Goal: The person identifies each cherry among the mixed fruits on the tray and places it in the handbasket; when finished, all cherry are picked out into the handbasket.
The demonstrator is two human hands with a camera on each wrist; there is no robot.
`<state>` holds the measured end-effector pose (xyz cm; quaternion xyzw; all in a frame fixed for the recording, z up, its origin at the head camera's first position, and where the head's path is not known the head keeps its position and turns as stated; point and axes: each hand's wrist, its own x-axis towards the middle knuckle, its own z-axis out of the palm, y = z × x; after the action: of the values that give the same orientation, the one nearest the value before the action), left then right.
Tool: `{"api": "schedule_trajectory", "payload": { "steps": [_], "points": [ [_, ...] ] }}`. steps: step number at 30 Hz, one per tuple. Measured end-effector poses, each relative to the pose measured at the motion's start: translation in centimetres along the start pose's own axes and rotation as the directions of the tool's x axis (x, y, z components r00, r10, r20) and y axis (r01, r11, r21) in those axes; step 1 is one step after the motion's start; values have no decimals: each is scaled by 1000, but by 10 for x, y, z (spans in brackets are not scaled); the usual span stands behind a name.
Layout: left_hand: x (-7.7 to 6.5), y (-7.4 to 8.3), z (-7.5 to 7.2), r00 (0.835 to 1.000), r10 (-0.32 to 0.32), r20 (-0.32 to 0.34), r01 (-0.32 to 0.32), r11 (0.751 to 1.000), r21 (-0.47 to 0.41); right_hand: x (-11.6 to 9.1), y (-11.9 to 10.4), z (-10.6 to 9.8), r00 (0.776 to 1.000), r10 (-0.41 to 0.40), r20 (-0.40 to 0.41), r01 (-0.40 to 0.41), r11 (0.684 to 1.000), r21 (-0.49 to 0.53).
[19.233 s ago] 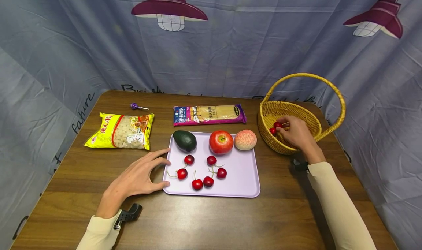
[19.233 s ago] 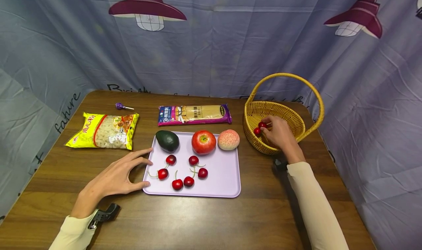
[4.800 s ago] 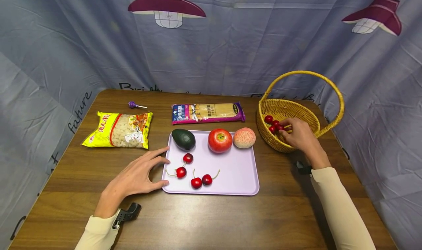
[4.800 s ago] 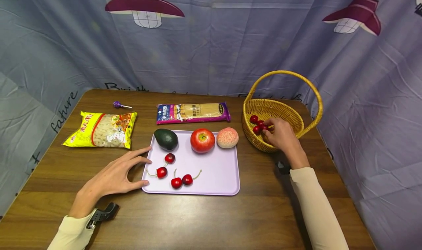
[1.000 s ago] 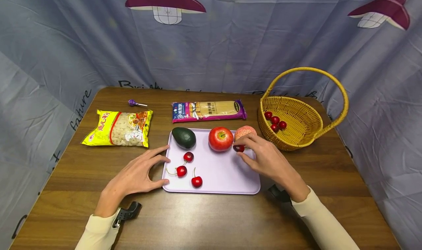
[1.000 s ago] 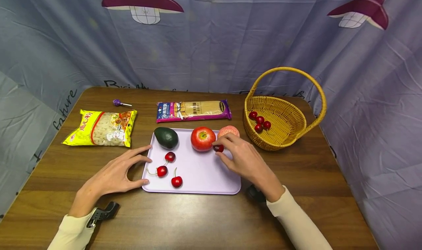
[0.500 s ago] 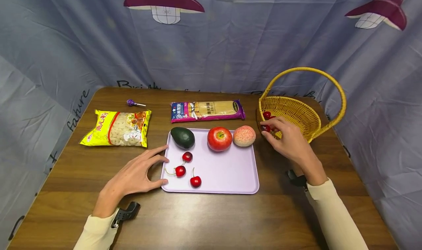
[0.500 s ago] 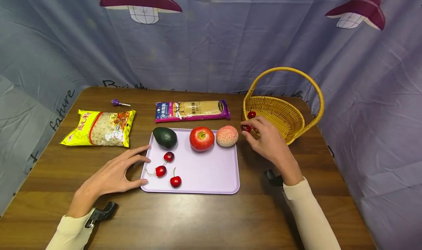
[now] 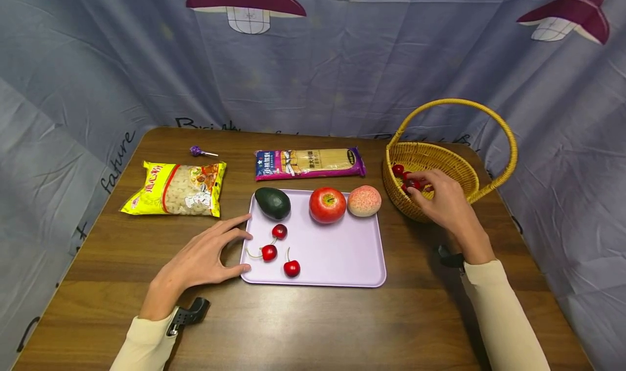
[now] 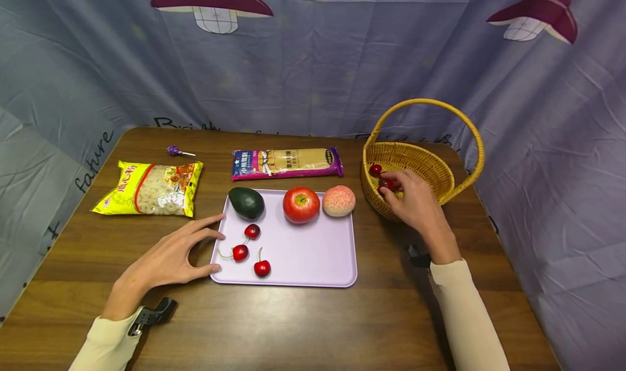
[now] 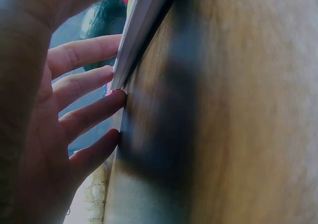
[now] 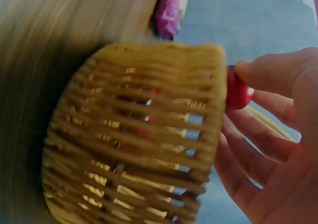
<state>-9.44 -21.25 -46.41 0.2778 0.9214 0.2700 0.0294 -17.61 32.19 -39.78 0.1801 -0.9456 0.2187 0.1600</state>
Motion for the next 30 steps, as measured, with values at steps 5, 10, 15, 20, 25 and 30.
{"api": "schedule_trajectory", "payload": {
  "steps": [5, 10, 15, 20, 25, 30],
  "points": [
    [0, 0, 0, 1000, -4, 1, 4, 1000, 0, 4, 16, -1, 997, 47, 65, -46, 999, -16],
    [0, 0, 1, 1000, -8, 5, 8, 1000, -4, 6, 30, 0, 988, 87, 125, -86, 996, -18],
    [1, 0, 0, 1000, -10, 7, 10, 1000, -7, 9, 37, 2, 985, 97, 144, -98, 995, 0],
    [1, 1, 0, 1000, -9, 5, 9, 1000, -7, 10, 42, 3, 981, 121, 153, -121, 993, -11],
    [1, 1, -1, 1000, -8, 5, 8, 1000, -4, 10, 48, 5, 978, 128, 162, -125, 992, -32],
    [0, 1, 0, 1000, -12, 6, 12, 1000, -3, 12, 51, 6, 970, 133, 204, -128, 991, -40]
  ]
}}
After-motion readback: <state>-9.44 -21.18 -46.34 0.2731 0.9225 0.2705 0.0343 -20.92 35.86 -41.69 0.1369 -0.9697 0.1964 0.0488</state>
